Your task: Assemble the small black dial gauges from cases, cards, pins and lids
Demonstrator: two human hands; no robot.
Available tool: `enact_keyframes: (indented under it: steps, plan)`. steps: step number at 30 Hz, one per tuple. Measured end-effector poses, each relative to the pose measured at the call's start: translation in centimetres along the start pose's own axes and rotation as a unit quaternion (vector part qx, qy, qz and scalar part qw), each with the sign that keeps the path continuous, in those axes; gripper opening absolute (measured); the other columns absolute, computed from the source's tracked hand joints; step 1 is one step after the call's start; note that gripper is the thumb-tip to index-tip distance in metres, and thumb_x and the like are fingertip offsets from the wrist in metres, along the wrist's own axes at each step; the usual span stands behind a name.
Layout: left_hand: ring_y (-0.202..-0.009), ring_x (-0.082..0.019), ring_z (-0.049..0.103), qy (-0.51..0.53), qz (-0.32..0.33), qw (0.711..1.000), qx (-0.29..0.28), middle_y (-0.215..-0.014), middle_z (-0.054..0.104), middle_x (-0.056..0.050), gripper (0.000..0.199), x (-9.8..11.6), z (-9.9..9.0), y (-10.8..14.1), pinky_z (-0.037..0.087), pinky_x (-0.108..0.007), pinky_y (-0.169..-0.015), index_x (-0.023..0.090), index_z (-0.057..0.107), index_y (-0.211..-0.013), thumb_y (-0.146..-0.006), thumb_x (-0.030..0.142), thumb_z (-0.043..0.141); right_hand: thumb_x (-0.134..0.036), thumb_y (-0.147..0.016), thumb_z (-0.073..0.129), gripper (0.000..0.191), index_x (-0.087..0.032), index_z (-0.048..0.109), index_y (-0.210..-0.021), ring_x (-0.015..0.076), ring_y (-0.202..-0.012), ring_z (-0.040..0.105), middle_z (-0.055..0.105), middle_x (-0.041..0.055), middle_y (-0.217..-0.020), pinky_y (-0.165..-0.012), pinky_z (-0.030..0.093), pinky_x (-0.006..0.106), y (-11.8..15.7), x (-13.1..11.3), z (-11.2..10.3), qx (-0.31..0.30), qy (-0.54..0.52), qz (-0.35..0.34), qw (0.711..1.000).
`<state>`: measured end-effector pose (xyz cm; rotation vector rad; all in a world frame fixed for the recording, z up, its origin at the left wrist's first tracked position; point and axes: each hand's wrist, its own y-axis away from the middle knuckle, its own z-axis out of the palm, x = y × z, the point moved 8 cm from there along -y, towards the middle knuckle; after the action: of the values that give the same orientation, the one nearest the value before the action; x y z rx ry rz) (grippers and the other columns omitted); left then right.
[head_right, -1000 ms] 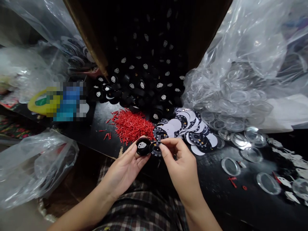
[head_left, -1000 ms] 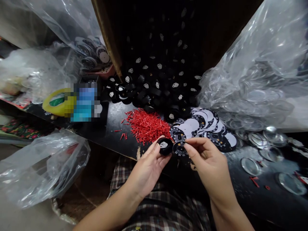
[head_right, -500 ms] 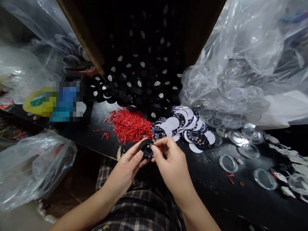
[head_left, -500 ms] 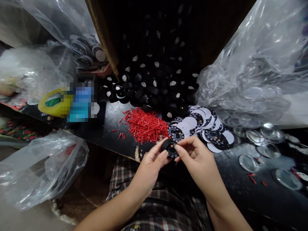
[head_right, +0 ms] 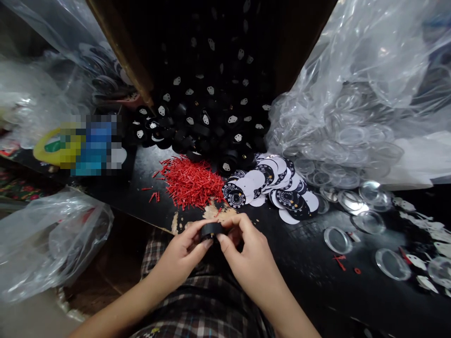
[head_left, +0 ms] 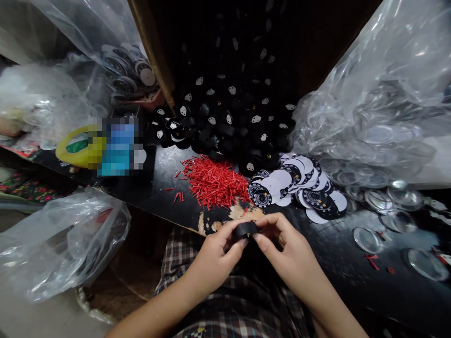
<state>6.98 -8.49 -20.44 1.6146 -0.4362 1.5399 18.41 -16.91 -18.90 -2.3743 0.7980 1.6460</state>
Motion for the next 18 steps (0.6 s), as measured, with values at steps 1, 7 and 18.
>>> enact_keyframes:
  steps: [1,7,18]
  plan:
    - [-0.109,-0.025,0.06,-0.018,0.0,1.0,0.001,-0.113,0.07,-0.004,0.03,-0.1,-0.4,0.1,0.04,-0.038,-0.102,0.027,0.069,-0.11,-0.082,0.019,0.063,-0.034,-0.089,0.054,0.014,-0.023,0.056,-0.096,0.0157,-0.076,0.061,0.065,0.0019,-0.088,-0.067,0.048,0.028,-0.1,-0.3,0.2,-0.02,0.016,-0.019,0.999]
    - [-0.1,-0.023,0.063,0.138,-0.045,0.984,0.1,-0.105,0.069,-0.005,0.026,-1.4,-2.8,-0.1,0.051,-0.035,-0.087,0.021,0.064,-0.106,-0.081,0.027,0.066,-0.024,-0.09,0.05,0.014,-0.019,0.062,-0.086,0.0236,-0.084,0.06,0.067,0.0063,-0.086,-0.075,0.041,0.037,-4.2,-2.3,-0.5,0.05,0.33,-0.102,0.937]
    - [-0.102,-0.024,0.067,0.356,-0.12,0.925,0.058,-0.12,0.065,-0.01,0.023,-1.2,0.2,-1.3,0.053,-0.037,-0.084,0.019,0.052,-0.112,-0.09,0.025,0.057,-0.026,-0.085,0.054,0.013,-0.021,0.055,-0.072,0.0177,-0.065,0.056,0.06,-0.0004,-0.064,-0.067,0.035,0.032,-4.6,-1.8,-0.4,0.08,0.33,-0.13,0.932]
